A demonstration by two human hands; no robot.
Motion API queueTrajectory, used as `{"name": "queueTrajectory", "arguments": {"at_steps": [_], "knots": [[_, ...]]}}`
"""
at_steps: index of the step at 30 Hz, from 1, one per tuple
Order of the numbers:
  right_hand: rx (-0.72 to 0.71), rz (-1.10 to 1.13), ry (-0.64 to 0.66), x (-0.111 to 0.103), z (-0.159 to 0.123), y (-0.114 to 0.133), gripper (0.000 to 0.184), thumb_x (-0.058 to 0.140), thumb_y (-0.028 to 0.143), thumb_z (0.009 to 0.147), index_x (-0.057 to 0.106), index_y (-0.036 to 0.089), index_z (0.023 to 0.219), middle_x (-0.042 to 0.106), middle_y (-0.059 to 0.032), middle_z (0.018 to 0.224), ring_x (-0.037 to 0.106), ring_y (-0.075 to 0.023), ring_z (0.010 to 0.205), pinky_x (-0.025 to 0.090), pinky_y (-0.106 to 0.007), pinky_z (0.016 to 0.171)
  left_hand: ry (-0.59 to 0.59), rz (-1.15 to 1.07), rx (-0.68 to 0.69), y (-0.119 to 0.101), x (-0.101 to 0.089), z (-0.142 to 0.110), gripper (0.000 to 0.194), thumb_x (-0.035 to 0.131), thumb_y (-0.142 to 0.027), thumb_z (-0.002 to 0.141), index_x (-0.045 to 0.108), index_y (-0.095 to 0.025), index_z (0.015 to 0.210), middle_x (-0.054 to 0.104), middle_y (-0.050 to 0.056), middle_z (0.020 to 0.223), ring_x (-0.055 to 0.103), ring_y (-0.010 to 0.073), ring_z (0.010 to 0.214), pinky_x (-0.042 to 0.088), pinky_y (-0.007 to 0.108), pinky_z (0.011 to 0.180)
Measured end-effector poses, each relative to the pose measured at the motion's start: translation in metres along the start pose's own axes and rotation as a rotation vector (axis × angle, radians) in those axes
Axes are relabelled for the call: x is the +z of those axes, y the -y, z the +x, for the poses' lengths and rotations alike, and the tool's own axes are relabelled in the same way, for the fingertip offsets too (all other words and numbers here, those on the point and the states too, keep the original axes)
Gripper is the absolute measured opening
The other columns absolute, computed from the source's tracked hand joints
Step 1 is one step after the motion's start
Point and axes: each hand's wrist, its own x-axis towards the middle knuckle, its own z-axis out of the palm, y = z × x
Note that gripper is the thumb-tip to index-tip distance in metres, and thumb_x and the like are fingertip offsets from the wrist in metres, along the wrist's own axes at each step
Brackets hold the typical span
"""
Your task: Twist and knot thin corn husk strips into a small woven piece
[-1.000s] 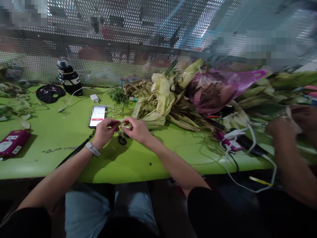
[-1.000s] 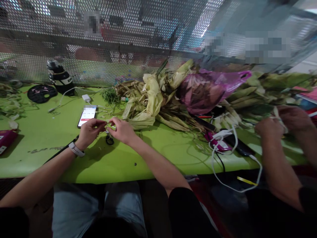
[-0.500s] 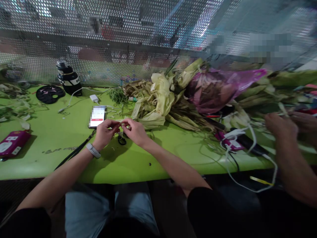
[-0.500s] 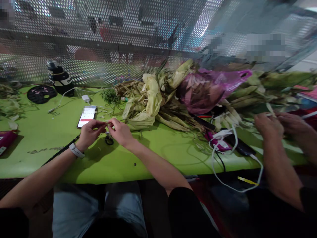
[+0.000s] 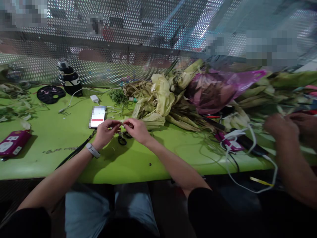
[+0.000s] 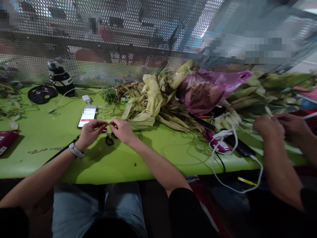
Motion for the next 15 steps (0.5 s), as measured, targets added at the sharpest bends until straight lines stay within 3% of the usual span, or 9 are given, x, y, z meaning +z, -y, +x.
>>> {"name": "queueTrajectory", "arguments": {"at_steps": [7, 15], "knots": [[0.229, 0.361, 0.213, -0.011, 0.008, -0.006, 0.017, 0.062, 0.03, 0.084, 0.064, 0.015, 0.092, 0.066, -0.002, 0.077, 0.059, -0.0121, 0.064, 0.051, -0.027, 0.062, 0.041, -0.007, -0.015, 0.002, -0.001, 0.002, 0.029, 0.07, -0.037, 0.082, 0.069, -0.013, 0.097, 0.071, 0.007, 0.09, 0.071, 0.0159, 0.073, 0.064, 0.035, 0.071], [0.278, 0.522, 0.379, -0.022, 0.014, -0.011, 0.013, 0.065, 0.024, 0.083, 0.062, 0.015, 0.091, 0.062, 0.0001, 0.077, 0.057, -0.009, 0.064, 0.054, -0.024, 0.06, 0.114, -0.146, -0.082, -0.004, -0.002, 0.001, 0.03, 0.071, -0.036, 0.081, 0.058, -0.014, 0.097, 0.07, 0.005, 0.087, 0.071, 0.0162, 0.076, 0.064, 0.034, 0.068]]}}
